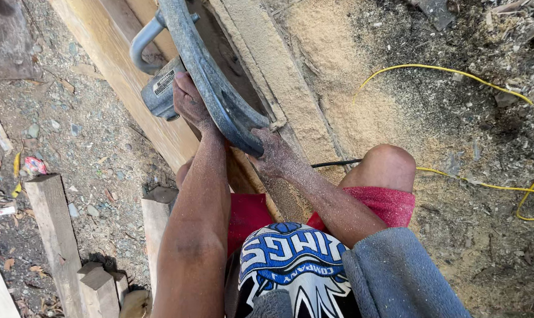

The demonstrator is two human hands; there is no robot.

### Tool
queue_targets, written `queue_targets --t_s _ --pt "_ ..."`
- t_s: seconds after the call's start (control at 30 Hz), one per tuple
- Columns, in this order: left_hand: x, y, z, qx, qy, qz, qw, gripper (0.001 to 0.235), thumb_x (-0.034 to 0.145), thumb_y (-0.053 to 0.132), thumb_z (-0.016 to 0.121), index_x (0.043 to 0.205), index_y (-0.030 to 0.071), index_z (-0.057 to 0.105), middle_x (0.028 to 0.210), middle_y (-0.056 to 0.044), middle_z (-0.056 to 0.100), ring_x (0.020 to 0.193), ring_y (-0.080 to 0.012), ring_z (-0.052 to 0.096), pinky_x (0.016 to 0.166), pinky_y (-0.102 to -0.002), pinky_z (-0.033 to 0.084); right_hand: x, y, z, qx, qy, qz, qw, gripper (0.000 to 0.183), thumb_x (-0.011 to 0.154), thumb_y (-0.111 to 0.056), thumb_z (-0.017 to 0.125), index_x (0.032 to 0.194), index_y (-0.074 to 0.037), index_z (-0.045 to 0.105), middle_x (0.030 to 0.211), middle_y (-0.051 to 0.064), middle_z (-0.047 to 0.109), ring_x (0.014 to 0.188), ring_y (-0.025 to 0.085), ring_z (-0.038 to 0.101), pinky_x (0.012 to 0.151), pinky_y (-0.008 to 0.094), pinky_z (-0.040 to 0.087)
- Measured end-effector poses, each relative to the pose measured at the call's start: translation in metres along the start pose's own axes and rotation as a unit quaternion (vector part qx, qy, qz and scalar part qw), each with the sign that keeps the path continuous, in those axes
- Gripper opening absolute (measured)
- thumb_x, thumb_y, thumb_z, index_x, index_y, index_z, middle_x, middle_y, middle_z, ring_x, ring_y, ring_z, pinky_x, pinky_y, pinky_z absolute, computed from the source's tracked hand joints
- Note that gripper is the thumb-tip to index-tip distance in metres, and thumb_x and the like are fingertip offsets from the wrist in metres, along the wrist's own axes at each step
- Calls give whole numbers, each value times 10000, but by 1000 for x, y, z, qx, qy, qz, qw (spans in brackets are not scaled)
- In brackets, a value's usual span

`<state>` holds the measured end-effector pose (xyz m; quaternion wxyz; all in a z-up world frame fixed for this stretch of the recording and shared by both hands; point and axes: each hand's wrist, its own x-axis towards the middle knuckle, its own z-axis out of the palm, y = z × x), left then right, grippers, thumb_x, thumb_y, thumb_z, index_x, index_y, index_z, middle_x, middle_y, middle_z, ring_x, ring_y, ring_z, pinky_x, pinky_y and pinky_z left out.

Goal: The person uses a circular saw to cut a long plank of wood. They guide the saw along a marked line on the wood, creating a straight cut while kneeling on the ground. The person adjusts their position and grip as they progress through the cut.

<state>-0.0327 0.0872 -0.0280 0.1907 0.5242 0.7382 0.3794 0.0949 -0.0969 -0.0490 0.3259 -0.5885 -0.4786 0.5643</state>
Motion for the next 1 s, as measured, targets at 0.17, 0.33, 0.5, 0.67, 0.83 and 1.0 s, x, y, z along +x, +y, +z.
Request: queue_targets --t_s 0.17,0.33,0.5,0.67,0.83,1.0 --pt "-1 3 3 -21 -18 3 1000 501 1106 385 365 887 32 644 794 -109 711 696 -248 690 679 -406 550 3 -19 -12 -10 -15 32 999 625 878 -208 797 1391 14 517 1241 226 617 1113 322 702 904 401 615" --pt "-1 3 0 -36 -10 -6 999 525 1105 424 372 906 43 673 787 -111 722 688 -236 690 674 -401 553 3 -23 -13 7 -26 18 999 649 877 -187 785 1410 41 493 1298 240 608 1139 313 698 876 376 631" --pt "-3 15 -2 -26 -32 -25 999 552 1107 454 339 889 52 647 754 -105 731 661 -220 711 649 -392 558 3 -25 -17 37 -23 25 999 622 880 -197 767 1402 30 516 1290 225 626 1131 296 717 890 364 646" --pt "0 14 1 -53 -28 1 998 546 1109 439 339 890 57 662 774 -116 733 673 -236 716 649 -405 557 5 -29 -19 19 -22 17 999 581 876 -213 777 1360 11 546 1231 219 633 1143 321 693 913 402 619" --pt "2 3 3 -31 -16 -16 999 532 1101 432 357 881 54 660 761 -121 735 652 -245 715 630 -414 552 5 -21 -17 -6 -22 -12 1000 545 876 -217 795 1330 0 585 1201 224 662 1139 329 706 967 414 590" --pt "3 -1 5 -30 -19 1 999 538 1104 435 341 896 57 663 768 -121 735 645 -258 706 632 -415 549 7 -16 -14 -14 -10 -24 1000 662 877 -244 816 1388 42 507 1259 258 631 1177 352 672 987 424 561"
